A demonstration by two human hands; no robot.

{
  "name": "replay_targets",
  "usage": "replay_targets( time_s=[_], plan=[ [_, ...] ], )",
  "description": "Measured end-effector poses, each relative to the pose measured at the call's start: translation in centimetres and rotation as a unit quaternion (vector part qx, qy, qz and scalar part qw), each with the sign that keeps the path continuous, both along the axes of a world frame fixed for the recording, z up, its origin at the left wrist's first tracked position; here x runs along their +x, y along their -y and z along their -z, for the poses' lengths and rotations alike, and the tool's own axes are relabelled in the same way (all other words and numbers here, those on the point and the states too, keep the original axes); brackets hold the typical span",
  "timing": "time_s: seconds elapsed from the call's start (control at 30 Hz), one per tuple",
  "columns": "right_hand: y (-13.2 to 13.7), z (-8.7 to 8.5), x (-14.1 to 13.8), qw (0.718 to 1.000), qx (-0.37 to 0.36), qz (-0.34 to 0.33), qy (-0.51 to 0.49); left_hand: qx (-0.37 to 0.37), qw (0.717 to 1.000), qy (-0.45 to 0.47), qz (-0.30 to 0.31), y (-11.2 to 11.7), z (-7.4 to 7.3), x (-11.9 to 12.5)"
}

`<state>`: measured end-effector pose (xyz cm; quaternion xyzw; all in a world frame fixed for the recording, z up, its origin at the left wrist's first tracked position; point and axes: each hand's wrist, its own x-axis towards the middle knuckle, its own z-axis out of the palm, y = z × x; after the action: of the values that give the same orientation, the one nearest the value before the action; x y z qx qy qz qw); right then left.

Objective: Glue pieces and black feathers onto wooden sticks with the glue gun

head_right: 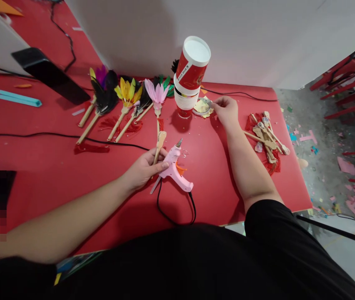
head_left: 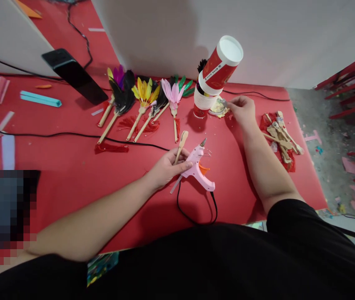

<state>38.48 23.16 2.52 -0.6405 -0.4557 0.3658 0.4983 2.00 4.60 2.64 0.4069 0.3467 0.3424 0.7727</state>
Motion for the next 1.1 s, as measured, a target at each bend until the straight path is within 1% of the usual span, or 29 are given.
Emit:
replay_targets(
  time_s=[0.07, 0.1, 0.13, 0.2, 0.23, 0.3, 0.37, 0.43, 0.47, 0.53, 0.63, 0.73, 0.83, 0.97, 1.1],
  plan=[
    [-0.2, -0.3, 0.4, 1.000, 0.015, -0.007, 0.003, -0.005, 1.000, 0.000, -0.003, 0.0, 0.0, 0.1],
    [-0.1, -0.7, 0.5, 0.999, 0.026, -0.009, -0.016, -0.007, 1.000, 0.002, -0.006, 0.0, 0.0, 0.1],
    [0.2, -1.2, 0.6, 0.998, 0.048, -0.006, -0.044, -0.008, 1.000, 0.005, -0.015, 0.0, 0.0, 0.2],
    [1.8, -2.4, 0.4, 0.986, 0.130, -0.011, -0.103, -0.009, 1.000, 0.009, -0.023, 0.0, 0.0, 0.3],
    [3.0, -3.1, 0.0, 0.976, 0.177, -0.023, -0.121, -0.011, 1.000, 0.011, -0.026, 0.0, 0.0, 0.4],
    [6.4, -4.4, -1.5, 0.959, 0.252, -0.046, -0.124, -0.018, 0.999, 0.011, -0.029, 0.0, 0.0, 0.4],
    [10.3, -5.4, -3.6, 0.952, 0.288, -0.049, -0.094, -0.018, 0.999, 0.010, -0.034, 0.0, 0.0, 0.5],
    [13.5, -5.8, -5.8, 0.965, 0.249, -0.079, -0.035, -0.008, 0.999, 0.005, -0.047, 0.0, 0.0, 0.5],
    [14.7, -5.9, -6.6, 0.968, 0.232, -0.090, -0.020, -0.002, 0.999, 0.002, -0.054, 0.0, 0.0, 0.5],
    [15.8, -5.9, -7.7, 0.973, 0.199, -0.118, 0.005, 0.006, 0.998, -0.005, -0.064, 0.1, 0.1, 0.5],
    [15.7, -6.0, -7.9, 0.978, 0.154, -0.139, 0.013, 0.022, 0.997, -0.011, -0.074, 0.2, 0.1, 0.5],
    [15.0, -6.0, -7.3, 0.982, 0.124, -0.141, -0.006, 0.025, 0.997, -0.017, -0.077, 0.2, 0.1, 0.4],
    [14.7, -5.8, -7.0, 0.981, 0.128, -0.141, -0.025, 0.019, 0.997, -0.019, -0.067, 0.2, 0.1, 0.3],
    [14.6, -4.9, -7.1, 0.983, 0.121, -0.130, -0.038, 0.025, 0.997, -0.011, -0.077, 0.2, 0.2, 0.3],
    [14.7, -3.9, -7.6, 0.981, 0.110, -0.149, -0.056, 0.019, 0.997, 0.001, -0.069, 0.2, 0.3, 0.4]
  ],
)
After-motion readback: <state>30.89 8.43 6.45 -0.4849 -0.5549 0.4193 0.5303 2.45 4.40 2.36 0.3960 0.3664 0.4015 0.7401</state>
